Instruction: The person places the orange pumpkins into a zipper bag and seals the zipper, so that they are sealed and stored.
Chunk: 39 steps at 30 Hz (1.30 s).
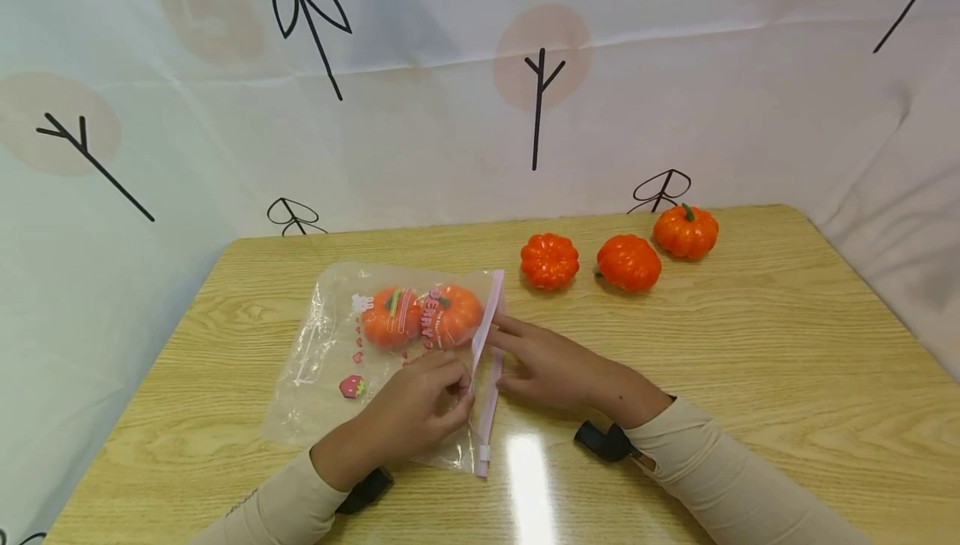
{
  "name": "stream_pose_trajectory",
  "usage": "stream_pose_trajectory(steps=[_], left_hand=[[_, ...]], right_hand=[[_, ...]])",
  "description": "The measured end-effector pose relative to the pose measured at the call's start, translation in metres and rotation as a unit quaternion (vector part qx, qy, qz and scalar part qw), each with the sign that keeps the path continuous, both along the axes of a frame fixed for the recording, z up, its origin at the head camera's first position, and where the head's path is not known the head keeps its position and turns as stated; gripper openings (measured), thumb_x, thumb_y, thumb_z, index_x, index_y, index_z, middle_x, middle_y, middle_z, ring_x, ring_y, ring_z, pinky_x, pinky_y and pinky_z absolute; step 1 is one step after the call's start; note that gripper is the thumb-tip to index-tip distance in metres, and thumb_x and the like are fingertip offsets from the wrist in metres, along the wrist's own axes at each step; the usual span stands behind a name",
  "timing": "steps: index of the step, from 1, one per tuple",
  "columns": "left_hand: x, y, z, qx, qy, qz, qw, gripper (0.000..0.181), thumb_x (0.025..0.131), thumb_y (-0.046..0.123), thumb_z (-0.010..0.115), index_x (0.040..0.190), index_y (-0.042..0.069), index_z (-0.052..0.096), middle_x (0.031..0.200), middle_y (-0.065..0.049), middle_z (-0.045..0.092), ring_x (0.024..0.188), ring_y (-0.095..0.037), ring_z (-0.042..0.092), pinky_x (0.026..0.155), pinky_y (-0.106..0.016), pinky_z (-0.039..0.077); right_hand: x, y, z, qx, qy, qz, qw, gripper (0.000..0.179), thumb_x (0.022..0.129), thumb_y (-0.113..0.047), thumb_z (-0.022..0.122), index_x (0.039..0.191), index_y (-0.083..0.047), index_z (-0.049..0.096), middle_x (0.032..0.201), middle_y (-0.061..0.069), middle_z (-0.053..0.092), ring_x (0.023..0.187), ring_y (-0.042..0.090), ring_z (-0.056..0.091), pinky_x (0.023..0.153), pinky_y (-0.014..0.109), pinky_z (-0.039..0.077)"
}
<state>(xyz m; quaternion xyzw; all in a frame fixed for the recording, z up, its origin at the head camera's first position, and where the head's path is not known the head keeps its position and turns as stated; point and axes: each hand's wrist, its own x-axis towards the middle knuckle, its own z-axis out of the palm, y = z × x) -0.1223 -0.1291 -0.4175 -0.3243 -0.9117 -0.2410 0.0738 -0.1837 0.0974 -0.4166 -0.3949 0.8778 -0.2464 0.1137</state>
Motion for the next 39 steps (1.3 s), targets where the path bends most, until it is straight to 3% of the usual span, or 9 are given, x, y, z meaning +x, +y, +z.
stream_pose_trajectory(steps=[8, 17, 26, 31, 35, 39], left_hand=[[-0.001, 0.001, -0.001, 0.002, 0.002, -0.006, 1.0000, 0.015, 0.092, 0.023, 0.065, 0.082, 0.017, 0.054, 0.094, 0.008, 0.057, 0.095, -0.010, 0.056, 0.094, -0.031, 0.048], [0.000, 0.001, -0.001, -0.014, -0.006, -0.001, 0.9999, 0.016, 0.093, 0.026, 0.064, 0.082, 0.018, 0.055, 0.085, 0.009, 0.051, 0.087, -0.009, 0.052, 0.095, -0.031, 0.048], [0.000, 0.000, -0.005, -0.037, -0.039, 0.012, 0.9985, 0.012, 0.095, 0.029, 0.063, 0.087, 0.019, 0.061, 0.079, 0.010, 0.047, 0.077, -0.007, 0.046, 0.087, -0.028, 0.046], [0.000, 0.000, -0.008, -0.039, -0.058, 0.011, 0.9975, 0.011, 0.095, 0.028, 0.062, 0.089, 0.019, 0.063, 0.079, 0.011, 0.046, 0.074, -0.006, 0.043, 0.076, -0.023, 0.042], [0.001, 0.000, -0.009, -0.045, -0.066, 0.012, 0.9967, 0.011, 0.095, 0.028, 0.062, 0.089, 0.019, 0.063, 0.079, 0.011, 0.046, 0.074, -0.006, 0.043, 0.077, -0.023, 0.042], [0.001, 0.000, -0.009, -0.051, -0.070, 0.014, 0.9961, 0.011, 0.095, 0.028, 0.062, 0.089, 0.020, 0.063, 0.079, 0.011, 0.045, 0.072, -0.006, 0.042, 0.073, -0.023, 0.039]], right_hand=[[0.001, 0.001, 0.000, 0.011, -0.007, 0.010, 0.9999, 0.068, 0.094, -0.027, 0.068, 0.155, -0.022, 0.037, 0.164, 0.009, 0.028, 0.147, 0.033, 0.035, 0.115, 0.053, 0.034], [0.000, 0.001, -0.002, 0.016, -0.005, 0.016, 0.9997, 0.070, 0.094, -0.027, 0.068, 0.156, -0.021, 0.035, 0.166, 0.009, 0.023, 0.147, 0.034, 0.034, 0.115, 0.053, 0.034], [-0.003, 0.002, 0.000, 0.019, 0.019, 0.021, 0.9994, 0.048, 0.095, -0.023, 0.066, 0.142, -0.016, 0.057, 0.153, 0.011, 0.046, 0.138, 0.033, 0.049, 0.110, 0.052, 0.042], [-0.006, 0.003, 0.002, -0.010, 0.047, 0.015, 0.9987, 0.028, 0.095, -0.020, 0.066, 0.122, -0.014, 0.069, 0.127, 0.004, 0.066, 0.119, 0.022, 0.063, 0.101, 0.045, 0.050], [-0.009, 0.005, 0.005, -0.032, 0.078, -0.004, 0.9965, 0.019, 0.095, -0.017, 0.066, 0.112, -0.015, 0.073, 0.112, -0.002, 0.071, 0.105, 0.015, 0.067, 0.092, 0.040, 0.055], [-0.012, 0.006, 0.009, -0.042, 0.114, -0.034, 0.9920, 0.017, 0.094, -0.015, 0.067, 0.109, -0.012, 0.074, 0.116, 0.002, 0.071, 0.111, 0.022, 0.065, 0.095, 0.044, 0.053]])
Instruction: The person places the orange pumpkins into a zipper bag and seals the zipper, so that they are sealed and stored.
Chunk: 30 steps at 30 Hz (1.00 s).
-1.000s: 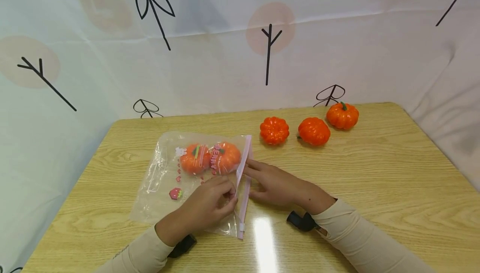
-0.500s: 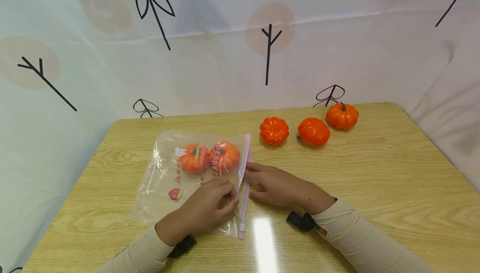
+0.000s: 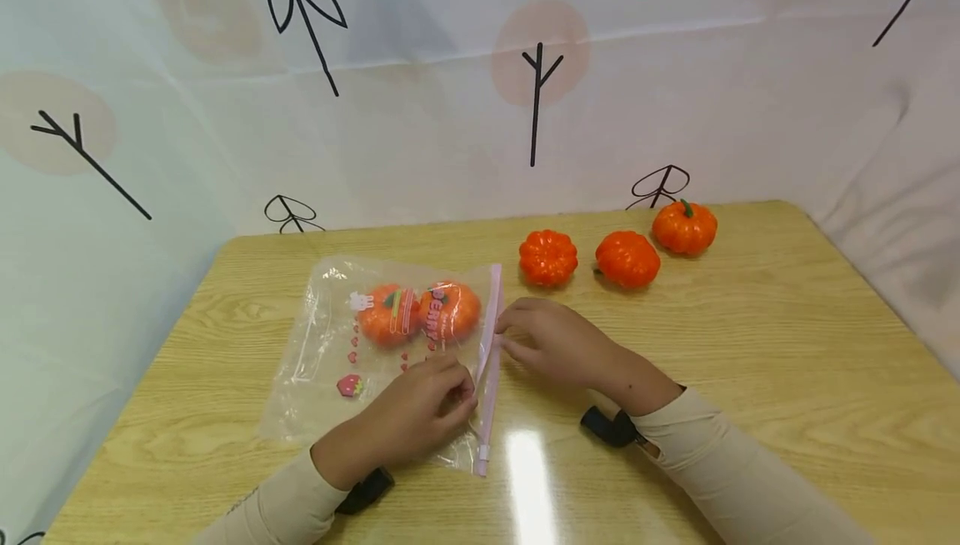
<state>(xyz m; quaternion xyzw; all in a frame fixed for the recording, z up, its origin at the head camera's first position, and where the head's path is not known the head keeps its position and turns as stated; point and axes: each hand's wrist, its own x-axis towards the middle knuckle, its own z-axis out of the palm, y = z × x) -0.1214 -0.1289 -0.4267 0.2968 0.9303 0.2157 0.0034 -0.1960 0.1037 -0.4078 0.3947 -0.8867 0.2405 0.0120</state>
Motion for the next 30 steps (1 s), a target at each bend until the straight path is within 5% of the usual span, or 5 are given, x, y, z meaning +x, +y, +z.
stream_pose_trajectory(steps=[10, 16, 30], left_hand=[[0.000, -0.002, 0.000, 0.001, 0.002, 0.002, 1.0000, 0.011, 0.094, 0.028, 0.063, 0.085, 0.021, 0.061, 0.079, 0.011, 0.047, 0.071, -0.005, 0.042, 0.070, -0.020, 0.037], [0.001, -0.003, 0.001, 0.002, 0.000, 0.002, 1.0000, 0.012, 0.094, 0.028, 0.063, 0.084, 0.021, 0.059, 0.079, 0.010, 0.049, 0.071, -0.005, 0.042, 0.074, -0.022, 0.039], [0.000, -0.001, 0.003, -0.008, -0.001, -0.005, 1.0000, 0.013, 0.095, 0.029, 0.061, 0.085, 0.022, 0.059, 0.080, 0.011, 0.047, 0.073, -0.006, 0.043, 0.072, -0.022, 0.038]], right_hand=[[-0.009, 0.005, 0.006, -0.055, 0.064, -0.077, 0.9935, 0.026, 0.089, -0.008, 0.071, 0.114, -0.004, 0.071, 0.135, 0.017, 0.059, 0.127, 0.037, 0.052, 0.105, 0.055, 0.045], [-0.020, 0.010, 0.003, -0.033, 0.097, -0.092, 0.9904, 0.043, 0.085, -0.010, 0.075, 0.127, -0.003, 0.065, 0.141, 0.020, 0.051, 0.132, 0.039, 0.047, 0.109, 0.058, 0.039], [-0.035, 0.023, 0.001, 0.017, 0.083, -0.134, 0.9873, 0.062, 0.086, -0.014, 0.076, 0.142, -0.007, 0.052, 0.155, 0.025, 0.034, 0.143, 0.051, 0.029, 0.112, 0.069, 0.028]])
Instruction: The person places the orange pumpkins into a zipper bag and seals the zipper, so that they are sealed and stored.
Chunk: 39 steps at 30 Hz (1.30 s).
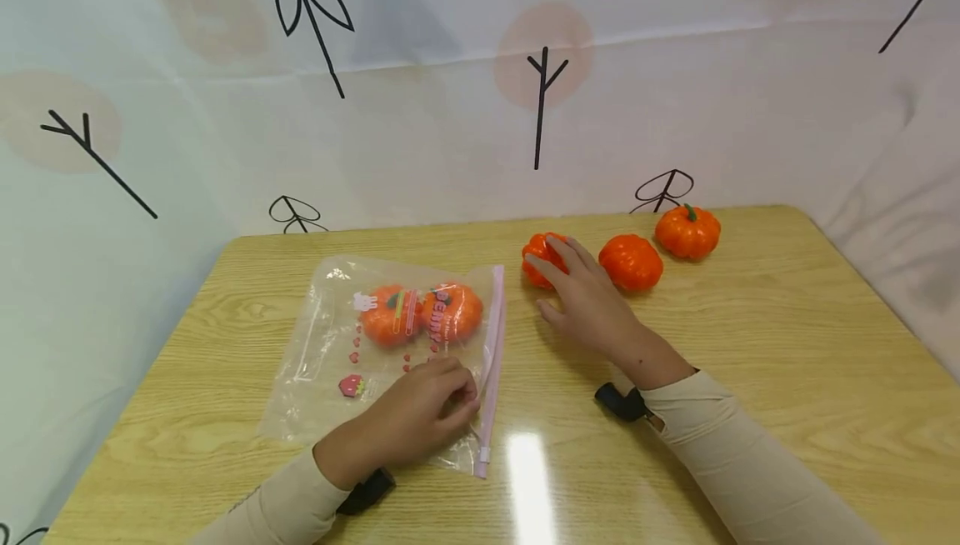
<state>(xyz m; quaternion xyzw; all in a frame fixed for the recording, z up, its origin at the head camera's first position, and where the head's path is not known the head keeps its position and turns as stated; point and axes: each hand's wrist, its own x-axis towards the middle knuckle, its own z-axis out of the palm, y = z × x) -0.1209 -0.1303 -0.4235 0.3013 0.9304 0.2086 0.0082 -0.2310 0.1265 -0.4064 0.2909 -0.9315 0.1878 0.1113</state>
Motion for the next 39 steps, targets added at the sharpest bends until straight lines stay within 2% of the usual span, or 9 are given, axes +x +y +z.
stream_pose_trajectory(steps=[4, 11, 17, 21, 25, 29, 39], left_hand=[[-0.0004, 0.0003, 0.0006, -0.002, 0.003, -0.002, 1.0000, 0.013, 0.095, 0.029, 0.061, 0.084, 0.023, 0.058, 0.079, 0.011, 0.047, 0.072, -0.005, 0.042, 0.070, -0.020, 0.036], [0.0006, 0.0003, 0.0008, -0.001, 0.004, -0.004, 1.0000, 0.013, 0.095, 0.029, 0.061, 0.084, 0.022, 0.059, 0.079, 0.010, 0.049, 0.071, -0.004, 0.041, 0.072, -0.021, 0.036], [0.0010, 0.0003, 0.0002, 0.001, 0.002, -0.003, 1.0000, 0.012, 0.095, 0.029, 0.061, 0.085, 0.022, 0.060, 0.079, 0.010, 0.050, 0.072, -0.004, 0.042, 0.075, -0.022, 0.039], [0.0009, 0.0003, -0.0001, 0.004, -0.001, -0.001, 1.0000, 0.012, 0.095, 0.028, 0.061, 0.085, 0.022, 0.060, 0.079, 0.011, 0.048, 0.073, -0.005, 0.043, 0.082, -0.025, 0.042], [0.0011, 0.0005, -0.0001, 0.006, -0.005, 0.000, 1.0000, 0.011, 0.095, 0.028, 0.062, 0.086, 0.022, 0.060, 0.080, 0.012, 0.047, 0.074, -0.005, 0.043, 0.086, -0.026, 0.044], [0.0012, 0.0006, 0.0000, 0.006, -0.006, 0.000, 1.0000, 0.011, 0.095, 0.028, 0.062, 0.086, 0.022, 0.061, 0.079, 0.012, 0.046, 0.073, -0.005, 0.042, 0.084, -0.025, 0.042], [0.0005, 0.0006, -0.0004, 0.004, -0.003, 0.000, 1.0000, 0.011, 0.095, 0.028, 0.062, 0.086, 0.022, 0.061, 0.078, 0.012, 0.046, 0.072, -0.005, 0.042, 0.076, -0.022, 0.039]], right_hand=[[-0.0025, 0.0004, 0.0007, 0.008, -0.016, -0.004, 0.9998, 0.064, 0.087, -0.015, 0.074, 0.145, -0.009, 0.049, 0.158, 0.024, 0.030, 0.144, 0.053, 0.026, 0.112, 0.070, 0.025], [-0.0055, -0.0001, 0.0057, 0.035, -0.054, -0.036, 0.9972, 0.072, 0.089, -0.020, 0.073, 0.152, -0.011, 0.040, 0.163, 0.023, 0.019, 0.146, 0.054, 0.018, 0.113, 0.072, 0.020], [-0.0060, 0.0008, 0.0056, 0.052, -0.072, -0.039, 0.9952, 0.076, 0.090, -0.022, 0.072, 0.155, -0.011, 0.034, 0.164, 0.022, 0.019, 0.146, 0.054, 0.020, 0.114, 0.071, 0.020], [-0.0076, 0.0022, 0.0039, 0.049, -0.067, -0.034, 0.9960, 0.077, 0.090, -0.021, 0.072, 0.155, -0.011, 0.033, 0.163, 0.021, 0.022, 0.144, 0.054, 0.025, 0.114, 0.068, 0.024], [-0.0086, 0.0036, 0.0025, 0.042, -0.061, -0.035, 0.9966, 0.076, 0.091, -0.021, 0.072, 0.155, -0.011, 0.034, 0.157, 0.025, 0.029, 0.137, 0.054, 0.036, 0.109, 0.066, 0.035], [-0.0084, 0.0043, 0.0018, 0.043, -0.068, -0.040, 0.9959, 0.077, 0.090, -0.021, 0.073, 0.155, -0.011, 0.033, 0.152, 0.026, 0.033, 0.132, 0.052, 0.044, 0.103, 0.064, 0.042], [-0.0043, 0.0026, 0.0061, 0.032, -0.106, -0.039, 0.9931, 0.080, 0.087, -0.024, 0.078, 0.153, -0.011, 0.035, 0.152, 0.023, 0.037, 0.130, 0.047, 0.049, 0.102, 0.062, 0.044]])
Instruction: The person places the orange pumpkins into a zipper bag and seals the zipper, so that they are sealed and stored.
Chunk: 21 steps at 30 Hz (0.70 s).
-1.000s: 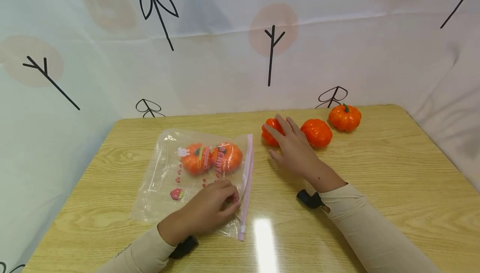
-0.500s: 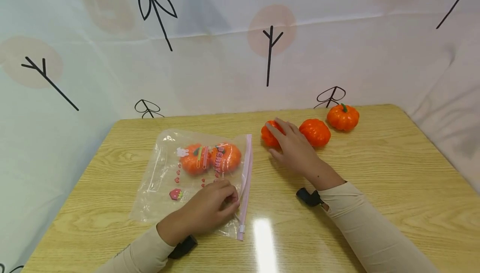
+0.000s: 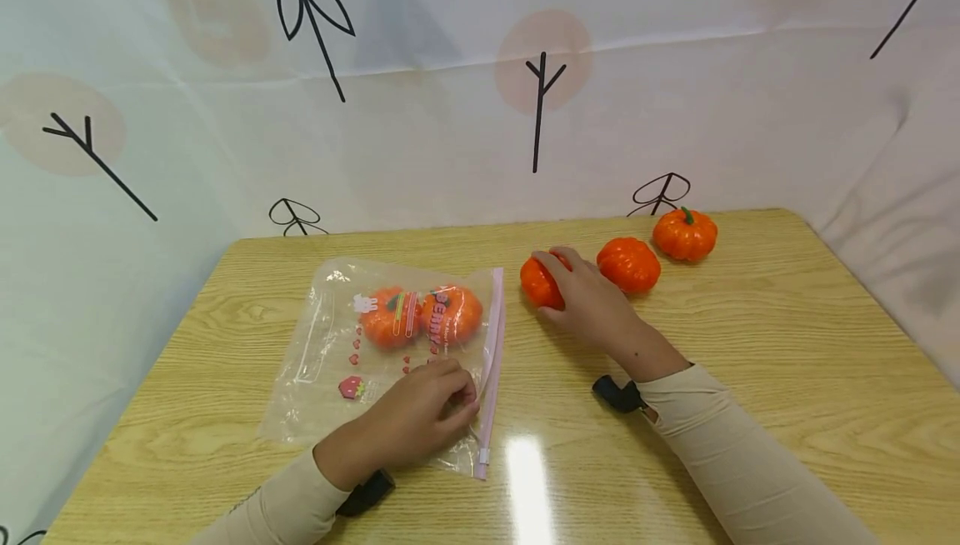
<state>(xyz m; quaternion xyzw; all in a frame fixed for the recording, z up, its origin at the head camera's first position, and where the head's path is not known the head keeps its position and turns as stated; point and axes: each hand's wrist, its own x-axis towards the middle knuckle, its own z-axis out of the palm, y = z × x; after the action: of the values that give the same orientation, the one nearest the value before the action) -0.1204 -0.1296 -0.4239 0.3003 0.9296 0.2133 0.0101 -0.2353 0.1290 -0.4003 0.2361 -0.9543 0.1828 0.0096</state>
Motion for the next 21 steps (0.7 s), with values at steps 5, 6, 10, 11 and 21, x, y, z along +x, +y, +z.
stream_pose_trajectory(steps=[5, 6, 10, 11, 21], left_hand=[[0.000, 0.000, 0.000, -0.001, -0.004, 0.001, 1.0000, 0.011, 0.095, 0.028, 0.062, 0.086, 0.022, 0.061, 0.078, 0.012, 0.045, 0.073, -0.006, 0.042, 0.076, -0.023, 0.038], [0.000, 0.000, 0.001, -0.001, -0.005, 0.002, 1.0000, 0.011, 0.095, 0.028, 0.062, 0.086, 0.022, 0.061, 0.078, 0.012, 0.046, 0.073, -0.006, 0.042, 0.076, -0.023, 0.038], [0.000, 0.000, 0.001, -0.002, -0.005, 0.002, 1.0000, 0.010, 0.095, 0.028, 0.062, 0.087, 0.022, 0.061, 0.079, 0.011, 0.047, 0.073, -0.006, 0.042, 0.077, -0.024, 0.039], [0.000, 0.000, 0.001, -0.002, -0.006, 0.002, 1.0000, 0.010, 0.095, 0.028, 0.062, 0.087, 0.022, 0.061, 0.079, 0.011, 0.047, 0.073, -0.006, 0.042, 0.076, -0.023, 0.039], [0.000, 0.000, 0.000, 0.012, -0.007, 0.005, 0.9999, 0.011, 0.092, 0.023, 0.062, 0.082, 0.022, 0.057, 0.076, 0.011, 0.046, 0.072, -0.005, 0.042, 0.075, -0.023, 0.038]], right_hand=[[0.002, 0.000, 0.002, -0.002, 0.001, 0.005, 1.0000, 0.080, 0.084, -0.024, 0.080, 0.150, -0.009, 0.037, 0.148, 0.023, 0.042, 0.127, 0.045, 0.052, 0.102, 0.062, 0.044], [0.002, 0.000, 0.002, -0.001, 0.002, 0.005, 1.0000, 0.080, 0.084, -0.025, 0.081, 0.149, -0.009, 0.037, 0.147, 0.023, 0.043, 0.126, 0.045, 0.053, 0.102, 0.062, 0.045], [0.004, 0.000, 0.004, 0.005, -0.003, 0.003, 1.0000, 0.080, 0.084, -0.030, 0.081, 0.148, -0.008, 0.038, 0.144, 0.023, 0.046, 0.121, 0.043, 0.057, 0.100, 0.061, 0.047], [0.004, 0.000, 0.005, 0.006, -0.006, 0.001, 1.0000, 0.080, 0.084, -0.031, 0.081, 0.148, -0.008, 0.038, 0.143, 0.023, 0.046, 0.120, 0.043, 0.058, 0.099, 0.061, 0.048], [0.008, 0.000, 0.011, -0.008, -0.041, -0.004, 0.9991, 0.078, 0.086, -0.035, 0.077, 0.148, -0.009, 0.038, 0.141, 0.027, 0.047, 0.115, 0.043, 0.060, 0.095, 0.062, 0.049]])
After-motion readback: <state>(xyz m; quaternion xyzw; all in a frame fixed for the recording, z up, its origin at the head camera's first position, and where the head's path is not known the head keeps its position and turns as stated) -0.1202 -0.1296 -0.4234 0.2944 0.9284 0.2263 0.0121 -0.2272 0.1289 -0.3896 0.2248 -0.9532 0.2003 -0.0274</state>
